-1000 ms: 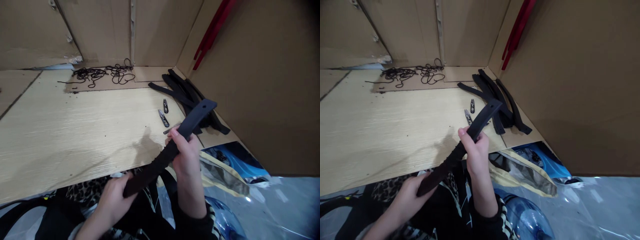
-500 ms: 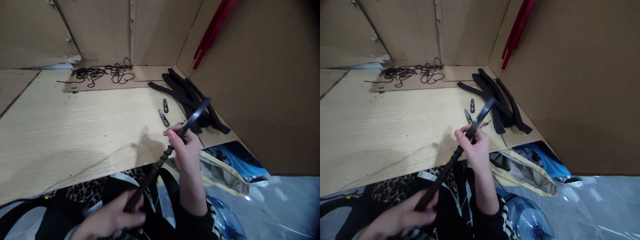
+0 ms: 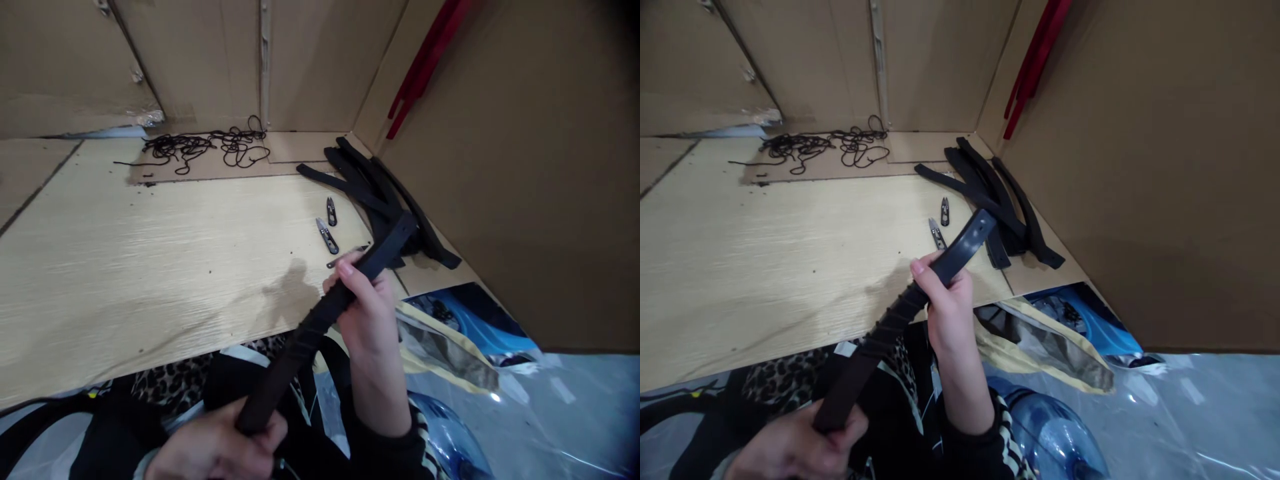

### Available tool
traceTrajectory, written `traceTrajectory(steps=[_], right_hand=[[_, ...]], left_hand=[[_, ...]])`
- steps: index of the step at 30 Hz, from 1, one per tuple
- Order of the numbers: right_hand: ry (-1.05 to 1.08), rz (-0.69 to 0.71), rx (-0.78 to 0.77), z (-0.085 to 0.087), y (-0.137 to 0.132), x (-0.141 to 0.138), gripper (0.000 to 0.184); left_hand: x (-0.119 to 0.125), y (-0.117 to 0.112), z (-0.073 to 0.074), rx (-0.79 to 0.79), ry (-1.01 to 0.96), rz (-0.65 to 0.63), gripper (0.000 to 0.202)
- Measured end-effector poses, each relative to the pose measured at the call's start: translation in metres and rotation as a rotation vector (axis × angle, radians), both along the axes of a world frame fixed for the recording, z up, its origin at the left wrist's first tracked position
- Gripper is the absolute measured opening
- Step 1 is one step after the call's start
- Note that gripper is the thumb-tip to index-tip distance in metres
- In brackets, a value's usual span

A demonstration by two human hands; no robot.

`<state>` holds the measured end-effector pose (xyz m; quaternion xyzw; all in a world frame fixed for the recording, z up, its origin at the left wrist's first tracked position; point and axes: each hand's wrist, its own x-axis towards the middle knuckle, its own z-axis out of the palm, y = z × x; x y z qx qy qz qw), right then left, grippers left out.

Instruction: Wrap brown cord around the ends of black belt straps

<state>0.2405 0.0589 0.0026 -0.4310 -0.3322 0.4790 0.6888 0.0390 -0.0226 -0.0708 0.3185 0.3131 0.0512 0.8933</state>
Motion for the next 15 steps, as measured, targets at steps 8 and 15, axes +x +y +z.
traceTrajectory(steps=[8,15], right_hand=[[-0.244,-0.281,0.102,-0.004,0.0,0.0,0.016],[-0.455,0.033,0.177,0.0,-0.005,0.012,0.019]], left_hand=[[0.023,0.004,-0.007,0.719,0.679,0.496,0.032],[-0.003,0.009,0.003,0.715,0.566,-0.076,0.037]])
